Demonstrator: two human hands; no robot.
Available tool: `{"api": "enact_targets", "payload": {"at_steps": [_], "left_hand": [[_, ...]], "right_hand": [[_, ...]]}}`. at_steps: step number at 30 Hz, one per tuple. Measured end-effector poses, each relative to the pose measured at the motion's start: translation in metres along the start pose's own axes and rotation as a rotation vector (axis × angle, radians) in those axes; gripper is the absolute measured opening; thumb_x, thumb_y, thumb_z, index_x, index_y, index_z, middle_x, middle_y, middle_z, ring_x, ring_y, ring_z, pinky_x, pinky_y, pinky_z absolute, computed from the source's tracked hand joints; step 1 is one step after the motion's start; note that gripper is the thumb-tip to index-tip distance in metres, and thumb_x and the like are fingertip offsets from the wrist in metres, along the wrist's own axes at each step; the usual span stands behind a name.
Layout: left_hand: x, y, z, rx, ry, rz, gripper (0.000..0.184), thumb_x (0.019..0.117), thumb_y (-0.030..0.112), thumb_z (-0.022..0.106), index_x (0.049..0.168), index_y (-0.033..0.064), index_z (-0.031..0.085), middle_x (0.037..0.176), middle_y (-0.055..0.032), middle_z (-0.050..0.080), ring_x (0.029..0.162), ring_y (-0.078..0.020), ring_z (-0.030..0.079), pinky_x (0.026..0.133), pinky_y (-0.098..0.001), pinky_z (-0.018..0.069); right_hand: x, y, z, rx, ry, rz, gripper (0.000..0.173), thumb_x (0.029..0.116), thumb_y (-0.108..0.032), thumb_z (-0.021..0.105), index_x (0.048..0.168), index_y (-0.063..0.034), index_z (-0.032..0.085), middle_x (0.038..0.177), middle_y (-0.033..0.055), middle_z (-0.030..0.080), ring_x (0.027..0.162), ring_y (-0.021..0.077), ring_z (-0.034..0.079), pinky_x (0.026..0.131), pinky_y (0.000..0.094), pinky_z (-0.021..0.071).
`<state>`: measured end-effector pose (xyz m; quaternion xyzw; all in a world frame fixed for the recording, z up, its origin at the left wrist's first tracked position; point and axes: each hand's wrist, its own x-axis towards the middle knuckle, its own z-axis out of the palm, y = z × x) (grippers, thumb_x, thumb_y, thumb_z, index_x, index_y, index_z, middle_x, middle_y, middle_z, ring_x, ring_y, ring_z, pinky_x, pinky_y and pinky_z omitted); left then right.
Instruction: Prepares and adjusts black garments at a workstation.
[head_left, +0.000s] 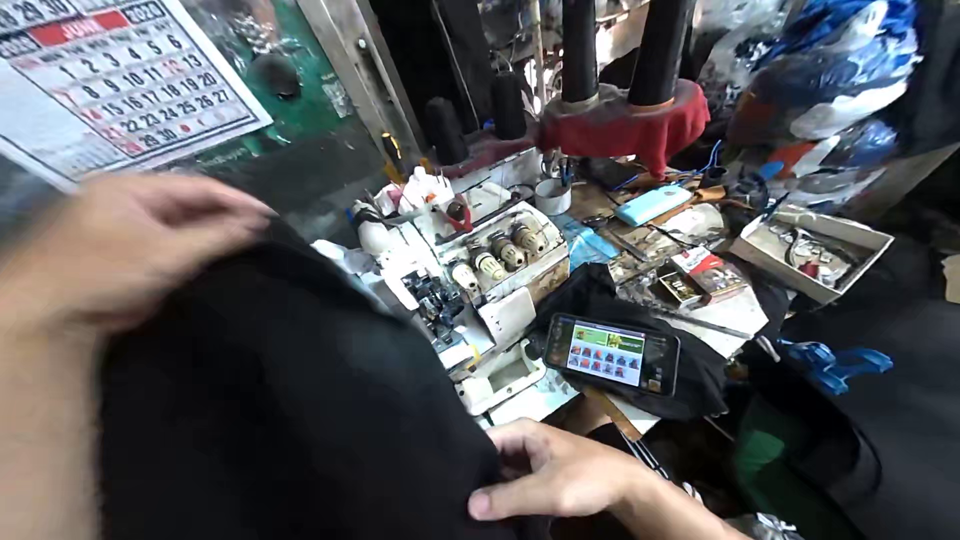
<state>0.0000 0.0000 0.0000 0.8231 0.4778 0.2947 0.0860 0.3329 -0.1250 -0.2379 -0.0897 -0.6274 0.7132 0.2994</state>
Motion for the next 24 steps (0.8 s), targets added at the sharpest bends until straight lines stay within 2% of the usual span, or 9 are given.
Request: {"api": "enact_targets", "payload": {"at_steps": [2, 4, 7, 10, 13, 15, 17, 20, 24], "left_hand": [[-0.014, 0.001, 0.063, -0.051, -0.123, -0.060, 0.009, 0.0901, 0.028, 0.075, 0.087, 0.0193, 0.075, 0.080, 0.0061, 0.073, 0.069, -0.0058, 0.067, 0.062, -0.0281, 0.0587], [-0.025, -0.007, 0.104, -0.070, -0.238, -0.117, 0.013, 0.0894, 0.025, 0.077, 0.079, 0.0191, 0.073, 0.070, 0.0047, 0.069, 0.059, -0.0093, 0.063, 0.053, -0.0303, 0.0543], [-0.040, -0.010, 0.121, -0.073, -0.227, -0.128, 0.010, 0.0890, 0.025, 0.078, 0.081, 0.0204, 0.074, 0.069, 0.0059, 0.067, 0.058, -0.0082, 0.061, 0.051, -0.0264, 0.0519], [-0.054, 0.000, 0.123, -0.054, -0.070, -0.096, 0.009, 0.0911, 0.027, 0.074, 0.085, 0.0204, 0.075, 0.075, 0.0088, 0.070, 0.064, -0.0041, 0.064, 0.056, -0.0226, 0.0541], [-0.066, -0.002, 0.147, -0.009, 0.045, -0.173, 0.013, 0.0927, 0.026, 0.076, 0.085, 0.0154, 0.074, 0.073, 0.0055, 0.068, 0.063, -0.0064, 0.062, 0.057, -0.0285, 0.0548], [-0.078, -0.008, 0.162, 0.027, 0.077, -0.222, 0.017, 0.0946, 0.030, 0.075, 0.087, 0.0151, 0.070, 0.071, 0.0025, 0.064, 0.060, -0.0101, 0.059, 0.054, -0.0313, 0.0521], [-0.084, -0.004, 0.169, 0.138, 0.157, -0.216, 0.018, 0.0925, 0.034, 0.077, 0.090, 0.0169, 0.070, 0.078, 0.0027, 0.066, 0.067, -0.0106, 0.064, 0.060, -0.0337, 0.0564], [-0.088, 0.007, 0.178, 0.341, 0.266, -0.100, 0.026, 0.0934, 0.035, 0.075, 0.106, 0.0129, 0.072, 0.100, -0.0032, 0.068, 0.093, -0.0187, 0.066, 0.084, -0.0435, 0.0563], [-0.094, 0.018, 0.190, 0.403, 0.251, -0.010, 0.019, 0.1022, 0.023, 0.061, 0.112, 0.0137, 0.075, 0.106, -0.0021, 0.070, 0.102, -0.0190, 0.066, 0.091, -0.0414, 0.0541]], "right_hand": [[-0.011, 0.031, 0.000, 0.049, 0.095, 0.013, 0.029, 0.0994, -0.016, 0.069, 0.124, -0.0008, 0.064, 0.109, 0.0103, 0.072, 0.099, 0.0185, 0.070, 0.091, 0.0390, 0.0591], [-0.015, 0.049, 0.006, 0.008, 0.159, 0.041, 0.024, 0.0994, -0.017, 0.069, 0.117, -0.0014, 0.066, 0.105, 0.0093, 0.073, 0.096, 0.0185, 0.072, 0.088, 0.0401, 0.0607], [-0.026, 0.051, 0.006, -0.092, 0.140, 0.104, 0.022, 0.1014, -0.024, 0.067, 0.106, -0.0031, 0.069, 0.092, 0.0069, 0.072, 0.084, 0.0155, 0.070, 0.077, 0.0379, 0.0593], [-0.038, 0.042, 0.001, -0.084, 0.117, 0.094, 0.024, 0.1052, -0.024, 0.061, 0.108, -0.0018, 0.071, 0.094, 0.0074, 0.073, 0.086, 0.0152, 0.070, 0.079, 0.0371, 0.0600], [-0.038, 0.061, -0.003, -0.168, 0.226, 0.104, 0.029, 0.1079, -0.031, 0.055, 0.106, -0.0064, 0.071, 0.093, 0.0048, 0.072, 0.085, 0.0148, 0.069, 0.079, 0.0370, 0.0593], [-0.040, 0.064, -0.002, -0.164, 0.242, 0.100, 0.027, 0.1080, -0.028, 0.055, 0.110, -0.0057, 0.070, 0.098, 0.0057, 0.073, 0.090, 0.0160, 0.071, 0.083, 0.0378, 0.0608], [-0.045, 0.060, 0.000, -0.121, 0.238, 0.107, 0.025, 0.1074, -0.024, 0.056, 0.111, -0.0040, 0.070, 0.098, 0.0071, 0.074, 0.089, 0.0173, 0.072, 0.082, 0.0383, 0.0611], [-0.049, 0.064, -0.001, -0.110, 0.274, 0.121, 0.024, 0.1070, -0.023, 0.057, 0.114, -0.0046, 0.071, 0.100, 0.0071, 0.074, 0.090, 0.0177, 0.072, 0.083, 0.0385, 0.0618], [-0.049, 0.056, 0.000, -0.131, 0.246, 0.123, 0.023, 0.1070, -0.023, 0.057, 0.114, -0.0047, 0.070, 0.098, 0.0069, 0.074, 0.088, 0.0171, 0.072, 0.081, 0.0380, 0.0612]]}}
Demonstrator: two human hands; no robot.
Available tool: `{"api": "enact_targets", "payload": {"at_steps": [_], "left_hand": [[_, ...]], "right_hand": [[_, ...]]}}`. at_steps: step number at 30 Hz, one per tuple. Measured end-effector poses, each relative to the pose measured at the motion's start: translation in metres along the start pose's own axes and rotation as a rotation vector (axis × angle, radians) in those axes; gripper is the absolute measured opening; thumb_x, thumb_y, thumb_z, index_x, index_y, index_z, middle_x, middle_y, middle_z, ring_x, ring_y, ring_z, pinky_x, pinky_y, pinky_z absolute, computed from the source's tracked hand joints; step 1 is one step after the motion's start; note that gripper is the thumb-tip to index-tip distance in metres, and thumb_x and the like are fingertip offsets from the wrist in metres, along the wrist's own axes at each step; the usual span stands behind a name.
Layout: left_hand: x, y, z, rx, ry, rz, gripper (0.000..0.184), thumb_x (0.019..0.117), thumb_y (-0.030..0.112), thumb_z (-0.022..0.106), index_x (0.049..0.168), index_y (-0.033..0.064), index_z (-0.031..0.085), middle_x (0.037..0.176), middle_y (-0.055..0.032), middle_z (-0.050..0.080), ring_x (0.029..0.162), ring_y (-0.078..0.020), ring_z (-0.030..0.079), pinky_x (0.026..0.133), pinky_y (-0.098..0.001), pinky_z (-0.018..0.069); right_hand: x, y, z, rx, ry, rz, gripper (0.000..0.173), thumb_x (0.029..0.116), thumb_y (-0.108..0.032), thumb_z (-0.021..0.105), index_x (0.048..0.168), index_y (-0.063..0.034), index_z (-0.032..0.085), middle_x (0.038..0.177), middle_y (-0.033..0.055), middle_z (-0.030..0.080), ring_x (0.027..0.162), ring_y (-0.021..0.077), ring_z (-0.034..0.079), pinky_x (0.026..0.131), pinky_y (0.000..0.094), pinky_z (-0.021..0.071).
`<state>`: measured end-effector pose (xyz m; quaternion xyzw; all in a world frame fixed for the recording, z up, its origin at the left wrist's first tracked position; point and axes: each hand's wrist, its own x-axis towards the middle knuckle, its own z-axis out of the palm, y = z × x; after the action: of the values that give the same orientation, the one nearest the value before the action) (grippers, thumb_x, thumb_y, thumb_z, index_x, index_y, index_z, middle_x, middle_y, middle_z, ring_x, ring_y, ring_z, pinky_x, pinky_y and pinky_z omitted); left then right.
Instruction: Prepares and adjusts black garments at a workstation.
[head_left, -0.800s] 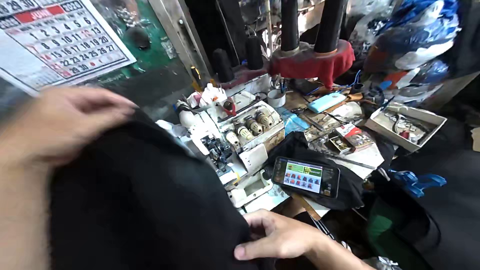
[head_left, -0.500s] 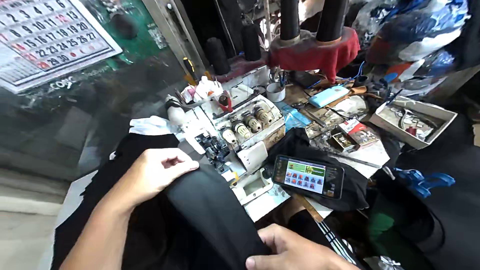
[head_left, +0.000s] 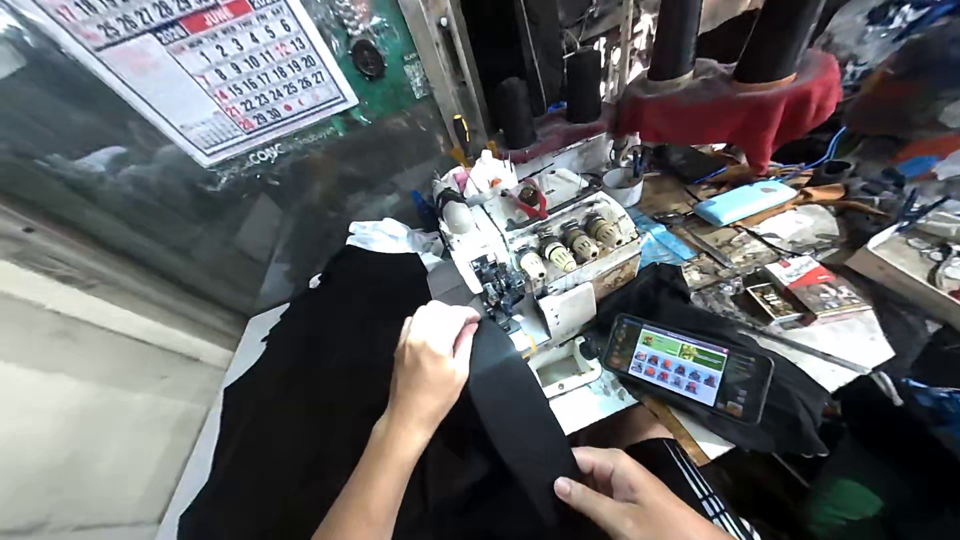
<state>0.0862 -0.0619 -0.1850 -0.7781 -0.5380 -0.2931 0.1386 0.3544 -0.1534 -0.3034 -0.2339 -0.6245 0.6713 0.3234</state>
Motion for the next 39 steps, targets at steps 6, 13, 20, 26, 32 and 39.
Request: {"api": "enact_targets", "payload": {"at_steps": [6, 13, 20, 26, 32, 39], "left_hand": [[-0.021, 0.011, -0.009, 0.114, -0.107, 0.060, 0.031, 0.1056, 0.025, 0.049, 0.127, 0.0237, 0.071, 0.119, -0.0023, 0.067, 0.109, -0.0218, 0.061, 0.088, -0.0443, 0.0498], [-0.021, 0.001, -0.017, 0.122, -0.198, 0.019, 0.036, 0.1053, 0.037, 0.047, 0.133, 0.0326, 0.069, 0.132, -0.0007, 0.062, 0.120, -0.0225, 0.057, 0.095, -0.0516, 0.0439], [-0.009, 0.011, -0.015, 0.054, -0.217, -0.040, 0.045, 0.1028, 0.048, 0.045, 0.134, 0.0259, 0.069, 0.146, -0.0085, 0.057, 0.140, -0.0341, 0.048, 0.106, -0.0671, 0.0343], [-0.010, -0.009, 0.005, 0.065, -0.253, -0.022, 0.056, 0.1047, 0.056, 0.039, 0.143, 0.0222, 0.061, 0.159, -0.0087, 0.044, 0.151, -0.0326, 0.032, 0.114, -0.0664, 0.0290], [-0.007, -0.008, 0.002, 0.055, -0.333, -0.044, 0.061, 0.1035, 0.058, 0.035, 0.146, 0.0220, 0.059, 0.160, -0.0079, 0.043, 0.152, -0.0320, 0.031, 0.114, -0.0671, 0.0287], [0.005, -0.013, 0.013, 0.010, -0.401, -0.061, 0.064, 0.1042, 0.059, 0.032, 0.149, 0.0188, 0.055, 0.163, -0.0072, 0.039, 0.154, -0.0317, 0.027, 0.118, -0.0672, 0.0243]], "right_hand": [[-0.006, -0.008, -0.002, -0.129, -0.015, 0.018, 0.025, 0.1071, -0.025, 0.057, 0.114, -0.0061, 0.071, 0.103, 0.0036, 0.074, 0.095, 0.0129, 0.071, 0.086, 0.0361, 0.0606], [-0.003, -0.014, -0.019, -0.064, -0.119, 0.003, 0.021, 0.1058, -0.022, 0.060, 0.112, -0.0049, 0.070, 0.094, 0.0054, 0.073, 0.081, 0.0156, 0.070, 0.073, 0.0369, 0.0612], [0.001, -0.017, -0.028, -0.076, -0.026, 0.004, 0.021, 0.1053, -0.023, 0.060, 0.106, -0.0043, 0.070, 0.086, 0.0055, 0.070, 0.074, 0.0141, 0.067, 0.067, 0.0335, 0.0575], [-0.005, -0.006, -0.022, -0.183, 0.070, 0.032, 0.025, 0.1058, -0.031, 0.059, 0.102, -0.0097, 0.071, 0.083, 0.0016, 0.069, 0.071, 0.0124, 0.065, 0.064, 0.0328, 0.0568], [-0.015, -0.009, -0.019, -0.204, 0.061, 0.020, 0.028, 0.1058, -0.035, 0.058, 0.098, -0.0099, 0.070, 0.080, 0.0018, 0.066, 0.070, 0.0128, 0.063, 0.063, 0.0332, 0.0542], [-0.014, -0.002, -0.020, -0.318, 0.132, 0.086, 0.031, 0.1048, -0.042, 0.057, 0.103, -0.0138, 0.069, 0.084, 0.0002, 0.068, 0.074, 0.0119, 0.065, 0.068, 0.0356, 0.0568]]}}
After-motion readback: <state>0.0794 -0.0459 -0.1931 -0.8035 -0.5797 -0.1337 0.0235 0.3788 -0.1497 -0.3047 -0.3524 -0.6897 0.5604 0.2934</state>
